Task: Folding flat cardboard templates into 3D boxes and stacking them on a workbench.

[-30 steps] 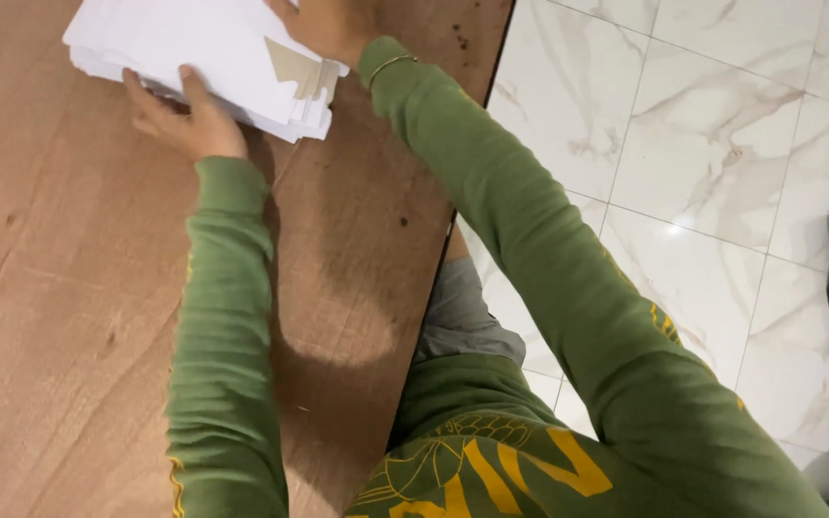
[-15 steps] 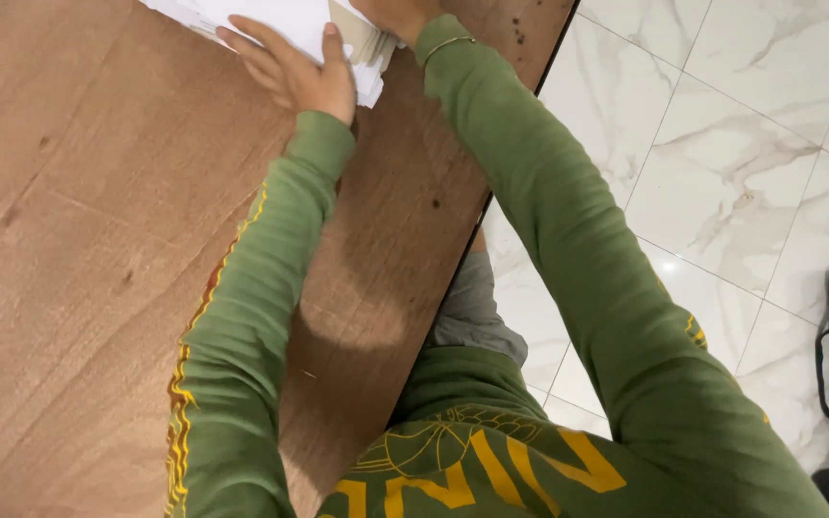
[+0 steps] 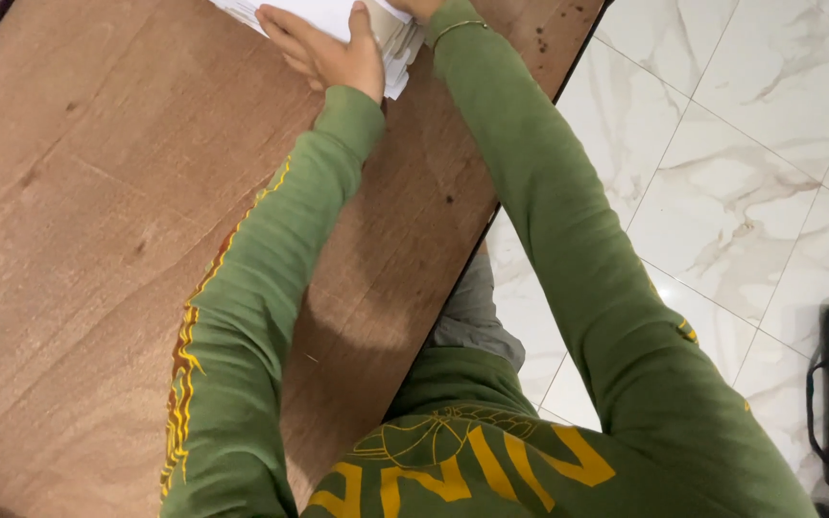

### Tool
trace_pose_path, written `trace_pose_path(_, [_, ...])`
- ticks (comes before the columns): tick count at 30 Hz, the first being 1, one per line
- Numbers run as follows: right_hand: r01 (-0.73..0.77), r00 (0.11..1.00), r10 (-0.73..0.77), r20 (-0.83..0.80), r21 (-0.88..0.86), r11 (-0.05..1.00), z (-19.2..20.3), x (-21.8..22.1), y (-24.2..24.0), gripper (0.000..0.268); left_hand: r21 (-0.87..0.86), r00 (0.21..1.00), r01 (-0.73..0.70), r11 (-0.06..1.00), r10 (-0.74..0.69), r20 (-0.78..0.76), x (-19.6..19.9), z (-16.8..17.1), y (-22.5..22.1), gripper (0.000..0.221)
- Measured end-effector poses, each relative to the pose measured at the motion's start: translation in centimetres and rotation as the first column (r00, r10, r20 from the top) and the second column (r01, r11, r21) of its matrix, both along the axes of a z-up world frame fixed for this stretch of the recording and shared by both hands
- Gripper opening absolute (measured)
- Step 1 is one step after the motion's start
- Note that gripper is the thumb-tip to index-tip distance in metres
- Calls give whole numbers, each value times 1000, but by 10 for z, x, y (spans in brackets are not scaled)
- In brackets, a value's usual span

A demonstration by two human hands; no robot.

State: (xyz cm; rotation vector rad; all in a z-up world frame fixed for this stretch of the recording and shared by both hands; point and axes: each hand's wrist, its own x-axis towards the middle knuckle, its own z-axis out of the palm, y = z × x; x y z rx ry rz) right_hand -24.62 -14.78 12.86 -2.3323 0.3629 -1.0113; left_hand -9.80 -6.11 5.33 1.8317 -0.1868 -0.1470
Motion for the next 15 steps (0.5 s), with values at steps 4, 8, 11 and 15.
trace_pose_path(4, [-21,999,20,26,34,999,-7,-14,0,23,-94,994,-105,990,107,16,5,-9,1,93])
trace_pose_path(8, [-49,998,45,51,74,996,-12,-22,5,23,-132,975,-224,966,221,-35,11,-3,5,70])
trace_pose_path(11, [-63,996,55,71,104,993,-14,-27,9,23,-142,972,-234,962,234,-20,11,10,14,42])
trace_pose_path(15, [-88,992,74,106,137,987,-15,-30,12,23,-184,989,-131,974,142,49,18,11,17,18])
